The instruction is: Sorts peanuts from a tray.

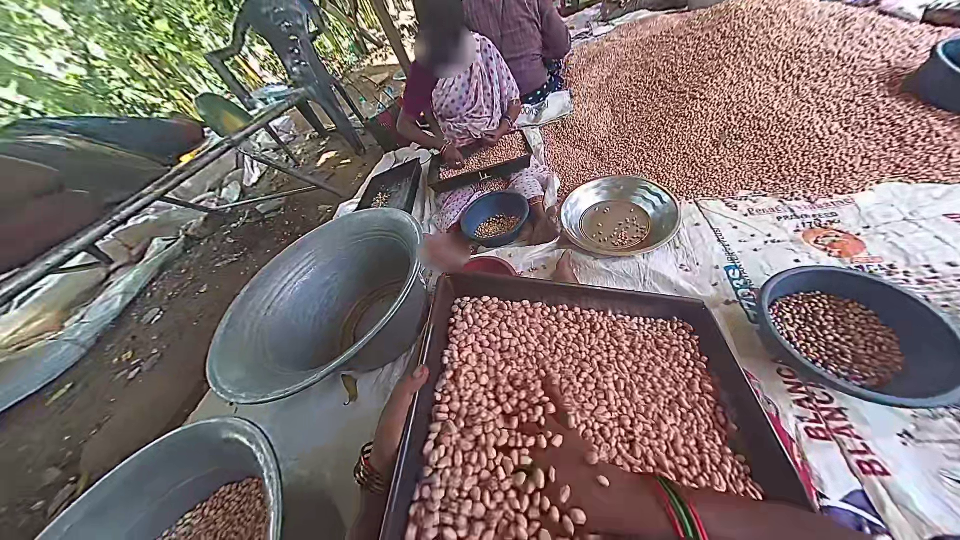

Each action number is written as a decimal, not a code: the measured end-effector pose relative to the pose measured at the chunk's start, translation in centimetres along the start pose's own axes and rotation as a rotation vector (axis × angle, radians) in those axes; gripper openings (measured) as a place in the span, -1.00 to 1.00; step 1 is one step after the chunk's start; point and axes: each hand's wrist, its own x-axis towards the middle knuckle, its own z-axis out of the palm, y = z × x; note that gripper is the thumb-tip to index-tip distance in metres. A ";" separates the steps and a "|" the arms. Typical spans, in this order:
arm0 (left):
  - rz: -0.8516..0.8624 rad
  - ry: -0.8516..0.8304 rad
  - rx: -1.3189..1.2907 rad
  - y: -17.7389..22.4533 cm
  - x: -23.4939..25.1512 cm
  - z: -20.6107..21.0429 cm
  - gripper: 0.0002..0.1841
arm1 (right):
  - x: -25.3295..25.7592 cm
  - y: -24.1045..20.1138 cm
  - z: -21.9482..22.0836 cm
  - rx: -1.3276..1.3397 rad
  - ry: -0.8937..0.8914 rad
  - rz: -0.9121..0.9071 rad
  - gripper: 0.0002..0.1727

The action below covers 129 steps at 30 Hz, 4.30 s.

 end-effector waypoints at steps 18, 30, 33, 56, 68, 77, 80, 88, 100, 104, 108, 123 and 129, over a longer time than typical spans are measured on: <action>-0.024 -0.029 -0.036 -0.2 0.4 0.0 -0.61 | 1.0 -3.5 -0.2 -0.325 0.149 0.003 -0.55; -0.022 0.000 0.003 -2.1 0.4 -1.9 -0.65 | 8.2 -4.8 -2.3 -0.237 -0.091 -0.005 -0.37; -0.060 0.055 -0.042 -3.4 0.5 -2.7 -0.66 | 2.2 -2.0 -2.4 -0.065 0.162 -0.250 -0.67; -0.124 0.116 0.000 -3.3 0.9 -2.1 -0.64 | -4.9 -0.5 -1.1 -0.377 0.180 0.091 -0.47; 0.019 0.003 0.018 -0.1 -0.2 0.1 -0.64 | 0.3 1.3 -5.0 -0.025 0.123 0.249 -0.54; 0.000 -0.016 0.079 1.9 0.1 1.8 -0.68 | 2.1 -5.1 -1.9 -0.306 0.081 -0.001 -0.46; -0.017 -0.027 0.003 0.3 0.7 1.1 -0.64 | 0.0 -0.5 -2.5 -0.340 0.186 0.148 -0.41; -0.087 0.062 -0.050 -3.2 0.1 -2.3 -0.64 | 8.4 -4.4 -4.2 -0.301 -0.339 0.078 -0.32; -0.236 0.263 -0.293 -8.2 -3.7 -3.8 -0.54 | -14.8 8.2 -10.0 -0.147 0.459 0.985 -0.54; -0.161 0.338 -0.259 -6.5 -2.8 -4.7 -0.66 | -9.5 8.3 -13.3 -0.149 0.620 0.812 -0.64; -0.094 0.506 -0.174 -6.5 -1.4 -8.4 -0.65 | -3.2 4.2 -12.9 -0.142 0.641 0.738 -0.69; -0.179 0.431 -0.138 -9.9 -1.3 -12.2 -0.62 | -3.1 6.9 -11.4 0.041 0.765 0.601 -0.72; -0.218 0.483 -0.091 -10.8 -6.7 -6.7 -0.67 | -10.3 6.6 -13.5 -0.004 0.751 0.678 -0.67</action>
